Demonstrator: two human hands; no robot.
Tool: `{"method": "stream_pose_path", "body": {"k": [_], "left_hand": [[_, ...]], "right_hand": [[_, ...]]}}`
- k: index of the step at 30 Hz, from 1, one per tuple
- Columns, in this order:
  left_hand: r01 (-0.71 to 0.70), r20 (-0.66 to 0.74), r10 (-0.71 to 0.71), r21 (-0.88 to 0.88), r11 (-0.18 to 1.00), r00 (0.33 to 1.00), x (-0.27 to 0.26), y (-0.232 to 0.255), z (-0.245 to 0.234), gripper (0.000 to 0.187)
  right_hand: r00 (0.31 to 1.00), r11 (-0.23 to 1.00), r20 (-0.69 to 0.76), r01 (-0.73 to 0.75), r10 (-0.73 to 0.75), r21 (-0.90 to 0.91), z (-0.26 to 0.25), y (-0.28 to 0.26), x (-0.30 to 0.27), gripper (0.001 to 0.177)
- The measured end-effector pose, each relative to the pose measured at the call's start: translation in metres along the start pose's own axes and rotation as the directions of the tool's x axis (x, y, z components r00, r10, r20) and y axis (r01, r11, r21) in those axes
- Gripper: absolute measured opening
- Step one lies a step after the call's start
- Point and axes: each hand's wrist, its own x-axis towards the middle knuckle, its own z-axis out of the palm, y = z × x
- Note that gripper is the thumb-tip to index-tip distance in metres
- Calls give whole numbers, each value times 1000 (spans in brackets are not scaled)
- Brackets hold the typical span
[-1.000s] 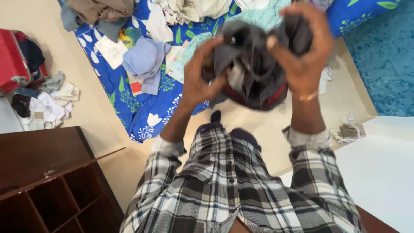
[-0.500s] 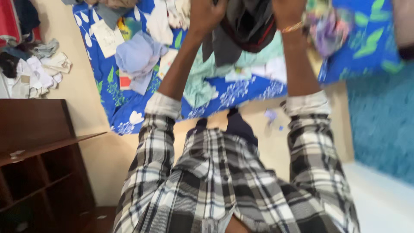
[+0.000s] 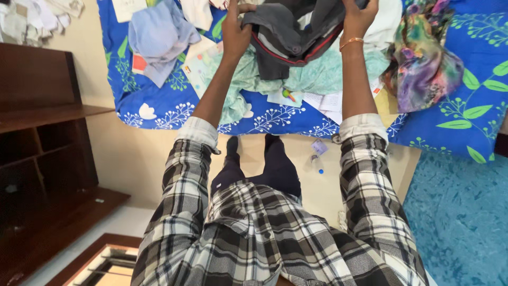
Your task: The person repeatedly takes clothes and books from a wooden wardrobe and places them onto a bed. They handle items one at a time, including shirts, pants, and various books, moving them from the wardrobe to the bed surface.
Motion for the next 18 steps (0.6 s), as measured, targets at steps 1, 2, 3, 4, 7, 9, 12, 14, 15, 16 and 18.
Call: {"method": "stream_pose_path", "body": {"k": [1,2,3,4,7,9,12,14,15,16,18], "left_hand": [[55,-13,-55,33,998,998,-5,-15,4,69],[107,-31,-105,65,992,994,-8,-28,7,70],[145,-24,-143,88,986,989,-12,-41,10,72],[180,-16,-179,107,978,984,-15,-55,16,73],[48,55,-65,276,960,996,-28,-97,33,81],[-39,179,-25,345,938,984,-48,-124,41,85],[-4,360,-138,367,930,923,-83,-154,48,87],[82,396,-269,430,899,878,-120,-166,46,86],[124,350,-288,422,898,892,-137,-170,42,83],[170,300,-310,413,895,902,-156,-173,35,80],[344,203,-434,362,866,878,-190,-173,20,74]], "right_hand": [[998,998,55,-35,32,49,-5,13,-3,37],[990,989,79,-120,114,82,-5,24,-4,33],[975,972,106,-205,194,111,-4,34,-8,29],[954,949,134,-286,268,136,-4,42,-8,26],[794,821,281,-570,540,34,-1,62,-22,35],[748,842,397,-517,532,-153,1,68,-35,39],[687,852,505,-419,523,-313,-3,74,-64,49],[662,818,481,-449,575,-360,-11,80,-79,58],[650,780,431,-506,626,-368,-22,85,-96,63],[631,737,381,-562,676,-376,-33,91,-110,69],[563,640,304,-676,768,-364,-54,101,-134,72]]}}
